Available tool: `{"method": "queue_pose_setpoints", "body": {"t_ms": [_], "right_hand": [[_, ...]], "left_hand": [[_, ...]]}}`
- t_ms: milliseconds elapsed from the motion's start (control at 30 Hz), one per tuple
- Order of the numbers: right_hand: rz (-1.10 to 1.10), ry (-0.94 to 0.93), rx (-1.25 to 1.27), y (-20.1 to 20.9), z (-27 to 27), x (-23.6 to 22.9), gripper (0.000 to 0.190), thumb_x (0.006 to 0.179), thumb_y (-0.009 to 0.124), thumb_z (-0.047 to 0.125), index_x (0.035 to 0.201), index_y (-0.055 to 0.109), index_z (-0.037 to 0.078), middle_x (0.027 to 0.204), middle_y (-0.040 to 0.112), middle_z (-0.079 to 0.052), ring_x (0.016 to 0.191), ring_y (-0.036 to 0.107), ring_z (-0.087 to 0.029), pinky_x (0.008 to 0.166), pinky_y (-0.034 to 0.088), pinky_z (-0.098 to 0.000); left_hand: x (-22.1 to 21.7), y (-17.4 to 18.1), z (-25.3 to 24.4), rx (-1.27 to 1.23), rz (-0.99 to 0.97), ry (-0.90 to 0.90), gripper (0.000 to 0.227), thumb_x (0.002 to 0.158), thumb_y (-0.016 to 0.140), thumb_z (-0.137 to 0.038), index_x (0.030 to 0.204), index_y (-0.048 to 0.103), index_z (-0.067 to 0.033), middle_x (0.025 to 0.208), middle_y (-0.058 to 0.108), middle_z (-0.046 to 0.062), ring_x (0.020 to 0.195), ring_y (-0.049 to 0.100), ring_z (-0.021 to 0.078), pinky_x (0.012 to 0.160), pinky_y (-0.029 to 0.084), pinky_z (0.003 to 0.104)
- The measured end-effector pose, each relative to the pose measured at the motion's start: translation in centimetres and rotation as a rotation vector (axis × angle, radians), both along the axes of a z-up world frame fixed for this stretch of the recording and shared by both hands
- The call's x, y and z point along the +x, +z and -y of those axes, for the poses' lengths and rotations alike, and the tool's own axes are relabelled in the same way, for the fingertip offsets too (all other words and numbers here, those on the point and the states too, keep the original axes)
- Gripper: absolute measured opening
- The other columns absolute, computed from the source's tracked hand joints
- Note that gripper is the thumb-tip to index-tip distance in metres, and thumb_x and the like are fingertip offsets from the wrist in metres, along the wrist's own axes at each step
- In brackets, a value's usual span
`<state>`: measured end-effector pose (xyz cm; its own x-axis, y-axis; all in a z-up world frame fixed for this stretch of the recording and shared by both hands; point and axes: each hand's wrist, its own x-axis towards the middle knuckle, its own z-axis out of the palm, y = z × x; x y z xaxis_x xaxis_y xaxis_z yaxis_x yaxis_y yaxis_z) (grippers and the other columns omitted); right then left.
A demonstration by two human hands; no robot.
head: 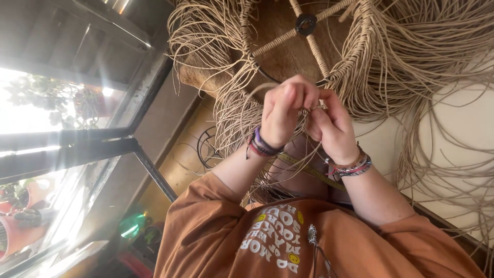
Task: Weaving and knotting fiber strands onto a circular frame to create a decorative furniture item.
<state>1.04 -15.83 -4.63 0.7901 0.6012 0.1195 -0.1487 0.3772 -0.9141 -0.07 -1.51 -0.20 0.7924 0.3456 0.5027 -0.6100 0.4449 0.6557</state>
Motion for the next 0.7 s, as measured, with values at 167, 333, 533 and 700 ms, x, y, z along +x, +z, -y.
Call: {"method": "queue_pose_setpoints", "body": {"t_ms": [167,333,533,700], "right_hand": [[0.065,-0.046,-0.023,-0.1,-0.5,-0.3,0.021,0.111,0.043,0.023,0.115,0.042,0.002,0.051,0.025,0.001,0.041,0.027,-0.005,0.041,0.025,-0.0207],[0.101,-0.049,-0.048,-0.6,-0.4,-0.2,0.018,0.111,0.044,0.023,0.108,0.039,0.006,0.054,0.022,0.0,0.041,0.017,-0.008,0.041,0.016,-0.0254],[0.051,-0.068,-0.118,-3.6,0.2,-0.1,0.004,0.111,0.043,0.013,0.109,0.044,0.01,0.057,0.023,0.002,0.043,0.019,-0.008,0.041,0.02,-0.0252],[0.098,-0.053,-0.187,-4.4,0.7,0.3,0.011,0.112,0.043,0.021,0.108,0.044,0.01,0.056,0.023,0.002,0.041,0.02,-0.008,0.039,0.021,-0.0245]], "left_hand": [[2.3,2.8,-0.3,-0.476,-0.191,-0.269,0.051,0.104,0.039,-0.035,0.058,0.023,-0.0188,0.055,0.02,-0.005,0.051,0.019,0.0125,0.046,0.022,0.029],[4.0,3.7,-1.5,-0.573,-0.255,-0.362,0.05,0.097,0.045,-0.038,0.053,0.028,-0.0203,0.051,0.018,-0.007,0.046,0.012,0.0088,0.044,0.009,0.029],[6.3,3.4,-3.6,-0.761,-0.172,-0.353,0.051,0.096,0.044,-0.034,0.05,0.028,-0.0199,0.049,0.017,-0.007,0.046,0.011,0.0089,0.043,0.007,0.028],[7.2,2.6,-3.6,-0.868,-0.195,-0.346,0.049,0.095,0.043,-0.033,0.053,0.022,-0.0202,0.052,0.013,-0.006,0.048,0.008,0.0101,0.045,0.004,0.031]]}}
